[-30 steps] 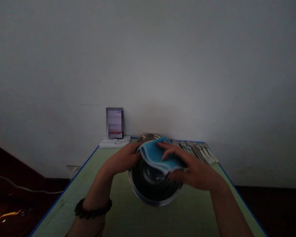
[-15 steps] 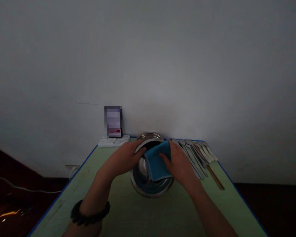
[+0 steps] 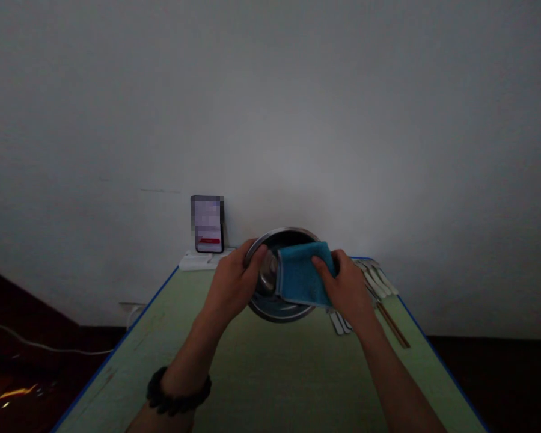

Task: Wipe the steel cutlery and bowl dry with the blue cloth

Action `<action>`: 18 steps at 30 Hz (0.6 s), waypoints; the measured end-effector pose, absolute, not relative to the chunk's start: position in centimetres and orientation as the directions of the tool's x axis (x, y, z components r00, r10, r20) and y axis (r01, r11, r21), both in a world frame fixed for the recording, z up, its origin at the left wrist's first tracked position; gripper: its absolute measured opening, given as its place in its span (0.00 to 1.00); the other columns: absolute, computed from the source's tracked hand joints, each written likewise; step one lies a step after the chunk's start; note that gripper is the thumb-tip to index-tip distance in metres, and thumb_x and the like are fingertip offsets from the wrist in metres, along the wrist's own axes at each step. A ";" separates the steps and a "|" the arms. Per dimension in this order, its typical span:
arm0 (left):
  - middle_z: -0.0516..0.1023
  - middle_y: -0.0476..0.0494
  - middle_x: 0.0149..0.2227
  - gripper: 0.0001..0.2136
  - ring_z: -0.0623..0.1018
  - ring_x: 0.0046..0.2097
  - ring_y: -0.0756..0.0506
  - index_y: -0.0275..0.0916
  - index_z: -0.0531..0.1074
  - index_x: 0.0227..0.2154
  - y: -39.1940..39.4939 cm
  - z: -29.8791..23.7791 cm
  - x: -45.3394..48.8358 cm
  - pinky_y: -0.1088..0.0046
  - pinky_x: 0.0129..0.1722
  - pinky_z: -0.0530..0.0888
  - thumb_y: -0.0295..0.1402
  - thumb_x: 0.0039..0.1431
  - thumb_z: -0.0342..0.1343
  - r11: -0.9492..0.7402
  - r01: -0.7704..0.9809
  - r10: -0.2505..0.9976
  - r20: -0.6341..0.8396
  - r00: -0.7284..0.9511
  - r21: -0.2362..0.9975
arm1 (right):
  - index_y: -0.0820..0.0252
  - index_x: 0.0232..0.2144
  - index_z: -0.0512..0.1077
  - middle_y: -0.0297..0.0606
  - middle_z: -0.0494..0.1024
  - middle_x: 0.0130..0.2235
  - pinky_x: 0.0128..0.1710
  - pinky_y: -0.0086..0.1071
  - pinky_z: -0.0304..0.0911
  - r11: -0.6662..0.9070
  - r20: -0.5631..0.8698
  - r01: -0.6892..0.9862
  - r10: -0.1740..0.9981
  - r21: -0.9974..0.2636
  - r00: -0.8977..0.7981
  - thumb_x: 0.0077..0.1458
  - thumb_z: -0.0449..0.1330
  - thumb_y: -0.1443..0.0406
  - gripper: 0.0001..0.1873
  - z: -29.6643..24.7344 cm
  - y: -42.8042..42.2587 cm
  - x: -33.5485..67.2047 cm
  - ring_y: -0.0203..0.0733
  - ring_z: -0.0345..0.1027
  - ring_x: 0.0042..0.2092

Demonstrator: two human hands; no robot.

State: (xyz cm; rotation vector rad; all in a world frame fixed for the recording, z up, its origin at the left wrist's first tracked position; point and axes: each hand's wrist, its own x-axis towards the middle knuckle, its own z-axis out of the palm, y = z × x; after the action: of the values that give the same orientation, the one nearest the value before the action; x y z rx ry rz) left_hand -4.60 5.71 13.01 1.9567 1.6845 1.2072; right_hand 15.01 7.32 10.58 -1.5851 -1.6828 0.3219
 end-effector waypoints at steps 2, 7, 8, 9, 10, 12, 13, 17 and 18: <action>0.76 0.48 0.32 0.16 0.74 0.32 0.47 0.38 0.70 0.42 5.6 12.9 -4.0 0.75 0.31 0.67 0.40 0.61 0.43 -0.280 0.649 0.890 0.444 -0.100 0.707 | 0.61 0.35 0.65 0.43 0.74 0.32 0.32 0.35 0.58 0.226 0.393 0.697 0.916 -0.681 0.087 0.52 0.47 0.49 0.22 10.3 7.1 14.5 0.46 0.67 0.34; 0.75 0.45 0.39 0.14 0.73 0.38 0.46 0.37 0.69 0.43 5.3 13.1 -3.1 0.73 0.36 0.68 0.36 0.60 0.44 -0.329 0.653 0.815 0.555 -0.170 0.683 | 0.62 0.37 0.68 0.42 0.76 0.34 0.33 0.34 0.62 0.251 0.329 0.439 0.938 -0.862 0.109 0.51 0.52 0.52 0.20 9.9 7.5 14.5 0.44 0.69 0.34; 0.75 0.44 0.40 0.13 0.73 0.38 0.46 0.37 0.69 0.43 5.2 13.2 -3.1 0.73 0.36 0.68 0.35 0.60 0.44 -0.344 0.657 0.823 0.552 -0.132 0.671 | 0.62 0.36 0.69 0.41 0.76 0.33 0.32 0.33 0.62 0.256 0.324 0.409 0.940 -0.876 0.105 0.51 0.52 0.53 0.19 10.1 7.7 14.8 0.44 0.69 0.34; 0.75 0.44 0.41 0.13 0.73 0.39 0.46 0.37 0.68 0.44 5.1 13.3 -3.2 0.73 0.36 0.68 0.34 0.60 0.44 -0.361 0.663 0.845 0.530 -0.064 0.655 | 0.62 0.36 0.70 0.40 0.77 0.33 0.31 0.33 0.62 0.275 0.337 0.403 0.937 -0.873 0.091 0.51 0.53 0.55 0.17 10.3 7.7 15.2 0.43 0.69 0.33; 0.75 0.44 0.40 0.13 0.74 0.38 0.45 0.38 0.68 0.44 5.1 13.3 -3.4 0.73 0.36 0.68 0.33 0.59 0.44 -0.373 0.675 0.873 0.487 0.022 0.637 | 0.61 0.36 0.71 0.39 0.77 0.33 0.32 0.33 0.62 0.308 0.366 0.418 0.929 -0.854 0.062 0.51 0.54 0.56 0.16 10.6 7.7 15.6 0.43 0.69 0.33; 0.77 0.45 0.37 0.13 0.75 0.37 0.45 0.39 0.69 0.44 4.9 13.3 -3.8 0.72 0.35 0.68 0.32 0.59 0.44 -0.372 0.718 0.921 0.333 0.204 0.588 | 0.60 0.38 0.71 0.37 0.77 0.34 0.33 0.32 0.62 0.406 0.430 0.480 0.900 -0.778 -0.066 0.51 0.54 0.61 0.13 11.2 7.4 16.1 0.41 0.69 0.34; 0.78 0.45 0.35 0.13 0.75 0.36 0.44 0.40 0.69 0.43 4.7 13.2 -3.9 0.72 0.34 0.68 0.33 0.59 0.44 -0.366 0.744 0.930 0.251 0.269 0.559 | 0.59 0.39 0.71 0.36 0.77 0.34 0.35 0.32 0.62 0.459 0.446 0.505 0.881 -0.731 -0.155 0.51 0.54 0.64 0.12 11.4 7.1 16.1 0.40 0.69 0.35; 0.78 0.44 0.35 0.13 0.77 0.35 0.43 0.42 0.70 0.41 4.1 12.8 -4.0 0.71 0.34 0.68 0.31 0.58 0.43 -0.354 0.819 0.933 0.105 0.345 0.452 | 0.56 0.42 0.70 0.36 0.77 0.39 0.41 0.33 0.61 0.569 0.433 0.586 0.821 -0.577 -0.372 0.49 0.54 0.70 0.16 11.6 6.0 14.8 0.41 0.70 0.40; 0.78 0.43 0.34 0.13 0.77 0.35 0.43 0.42 0.71 0.40 4.0 12.7 -3.9 0.70 0.34 0.68 0.30 0.57 0.43 -0.356 0.829 0.932 0.095 0.351 0.431 | 0.56 0.42 0.69 0.36 0.77 0.40 0.41 0.34 0.61 0.567 0.426 0.615 0.822 -0.548 -0.378 0.50 0.55 0.69 0.15 11.4 5.9 14.4 0.42 0.70 0.41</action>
State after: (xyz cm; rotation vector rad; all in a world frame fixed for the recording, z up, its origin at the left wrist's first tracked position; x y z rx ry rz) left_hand -3.93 3.95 12.74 2.3100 1.5620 0.4703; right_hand 14.37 5.90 11.37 -1.1445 -2.1220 0.3935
